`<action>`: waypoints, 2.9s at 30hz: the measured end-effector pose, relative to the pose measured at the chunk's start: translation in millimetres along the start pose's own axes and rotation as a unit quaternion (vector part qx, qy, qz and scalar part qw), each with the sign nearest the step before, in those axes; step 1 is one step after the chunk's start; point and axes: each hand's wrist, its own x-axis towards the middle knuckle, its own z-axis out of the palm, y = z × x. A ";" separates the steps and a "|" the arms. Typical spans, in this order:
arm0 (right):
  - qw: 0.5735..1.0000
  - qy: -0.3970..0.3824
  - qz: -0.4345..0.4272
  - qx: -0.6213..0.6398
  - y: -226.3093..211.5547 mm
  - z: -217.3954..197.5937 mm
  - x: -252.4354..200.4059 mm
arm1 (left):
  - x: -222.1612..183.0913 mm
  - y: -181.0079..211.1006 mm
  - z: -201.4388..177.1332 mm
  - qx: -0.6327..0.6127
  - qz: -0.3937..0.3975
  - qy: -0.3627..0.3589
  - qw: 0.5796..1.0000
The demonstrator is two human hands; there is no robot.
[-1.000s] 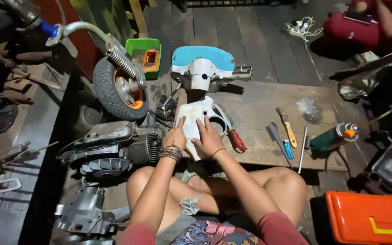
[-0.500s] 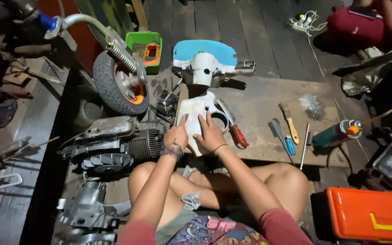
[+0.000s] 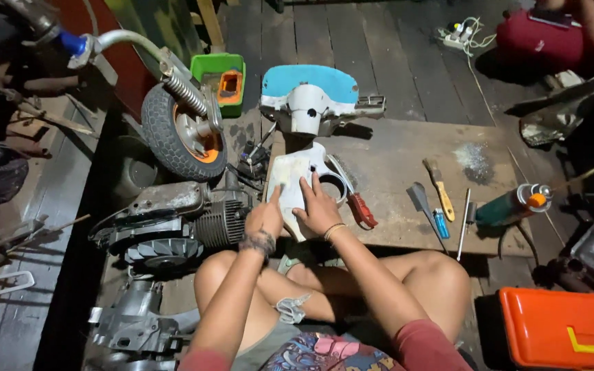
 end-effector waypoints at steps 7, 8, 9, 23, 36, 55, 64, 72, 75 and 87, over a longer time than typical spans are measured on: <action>1.000 -0.002 0.007 0.009 -1.9 -1.8 -3.1 | -11.2 9.3 -12.6 0.057 0.003 -0.006 0.998; 1.000 -0.005 0.011 0.012 -2.4 -2.0 -4.6 | -22.9 9.1 -12.5 0.042 -0.014 -0.020 0.999; 1.000 -0.006 0.010 0.013 -4.7 -4.4 -0.5 | -31.7 8.9 -15.7 0.025 -0.030 -0.028 0.999; 1.000 0.000 0.004 -0.005 5.1 6.4 1.9 | -15.2 2.0 2.4 -0.033 0.000 0.013 0.999; 1.000 -0.003 0.008 0.002 3.1 3.7 1.4 | -8.8 11.5 -4.1 0.028 0.003 0.013 1.000; 1.000 0.013 -0.012 -0.010 10.9 9.1 9.6 | -34.8 12.1 2.4 0.010 0.023 0.016 1.000; 0.999 0.030 -0.012 -0.006 8.1 9.5 3.1 | 24.4 -9.0 13.4 0.077 0.041 0.045 0.995; 1.000 0.007 0.000 -0.013 5.7 8.1 5.0 | -23.9 -3.5 3.8 0.021 0.016 0.002 1.000; 1.000 0.010 0.004 -0.008 3.9 7.6 2.6 | 1.1 -7.6 3.7 0.035 0.013 0.003 0.999; 1.000 0.006 -0.002 -0.012 6.6 6.4 2.6 | -36.4 8.6 -6.5 0.024 0.010 -0.009 1.000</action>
